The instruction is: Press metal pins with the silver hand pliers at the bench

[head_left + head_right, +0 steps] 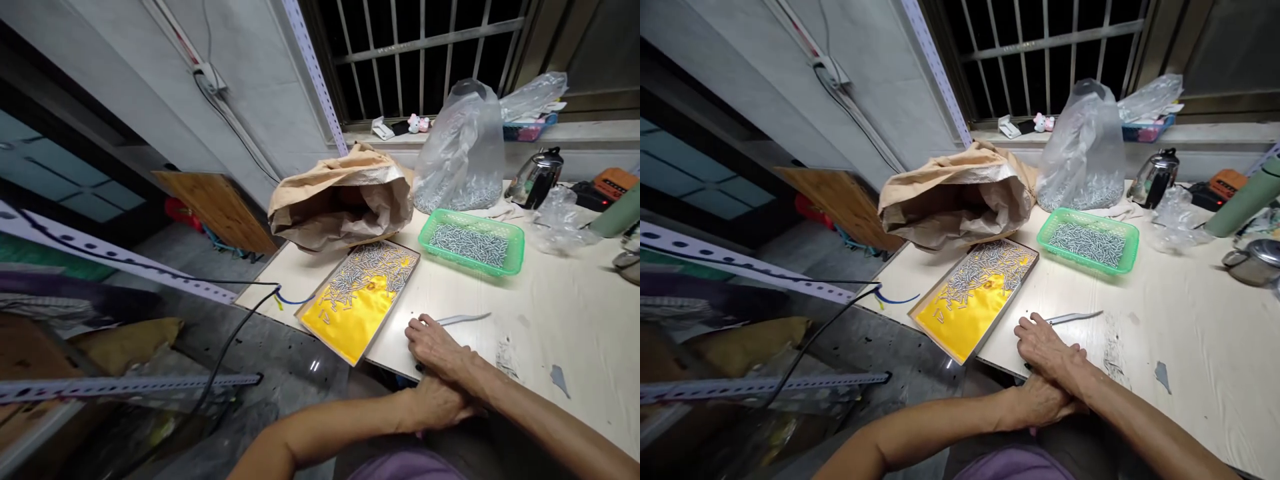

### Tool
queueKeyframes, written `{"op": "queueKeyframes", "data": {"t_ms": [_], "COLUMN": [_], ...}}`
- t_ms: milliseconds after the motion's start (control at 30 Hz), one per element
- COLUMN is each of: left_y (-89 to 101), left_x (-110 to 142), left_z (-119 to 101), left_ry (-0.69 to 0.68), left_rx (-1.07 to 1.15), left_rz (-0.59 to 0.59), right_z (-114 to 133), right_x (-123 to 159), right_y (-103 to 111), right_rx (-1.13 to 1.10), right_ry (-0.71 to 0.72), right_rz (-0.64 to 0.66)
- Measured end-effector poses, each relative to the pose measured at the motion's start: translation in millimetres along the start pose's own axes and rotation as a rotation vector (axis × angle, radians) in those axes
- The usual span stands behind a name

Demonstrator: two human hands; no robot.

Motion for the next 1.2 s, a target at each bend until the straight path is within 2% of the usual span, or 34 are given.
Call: {"op": "queueKeyframes", "data": {"t_ms": [67,133,200,233,300,367,400,433,500,600,733,833,967,1200], "left_y": [3.8,15.6,41.8,60.4,107.2,152.1,167.4,176.6,182.8,178.6,167.0,165.1,162.3,157.4], "left_x": [0,3,8,10,18,31,39,44,49,44,37,34,33,40], "left_z": [-5,-11,-7,3,45,107,138,165,205,227,222,211,204,194], "left_ry": [-0.043,-0.107,-0.135,-0.109,0.066,0.386,0.547,0.690,0.897,0.969,0.961,0.938,0.943,0.962], "left_rx": [-0.016,-0.003,0.032,0.046,0.033,-0.011,-0.009,0.003,0.008,0.023,-0.040,-0.125,-0.195,-0.279], "left_rz": [-0.026,-0.053,-0.115,-0.167,-0.332,-0.492,-0.528,-0.526,-0.455,-0.362,-0.226,-0.146,-0.036,0.051], "right_z": [-1,-17,-50,-71,-113,-151,-164,-171,-166,-126,-70,-48,-39,-33], "right_x": [-2,3,16,24,41,56,63,69,78,86,105,123,140,149], "right_y": [14,46,89,109,138,153,155,154,141,107,59,37,24,15], "right_rx": [0.002,-0.008,-0.021,-0.019,0.029,0.130,0.159,0.163,0.084,-0.116,-0.254,-0.280,-0.250,-0.162], "right_ry": [0.038,-0.004,-0.133,-0.205,-0.351,-0.537,-0.610,-0.661,-0.679,-0.613,-0.603,-0.635,-0.675,-0.696], "right_rz": [-0.058,-0.209,-0.416,-0.505,-0.605,-0.634,-0.633,-0.627,-0.611,-0.548,-0.387,-0.301,-0.282,-0.310]}}
Point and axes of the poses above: each hand's wrist, its own x-axis away from the middle knuckle, its own y-axis out of the back of the hand, z = x × y, the point moved 10 cm from there along -x, towards the middle knuckle, and after that the axes turned 10 degrees about x, right-handed, at the moved point
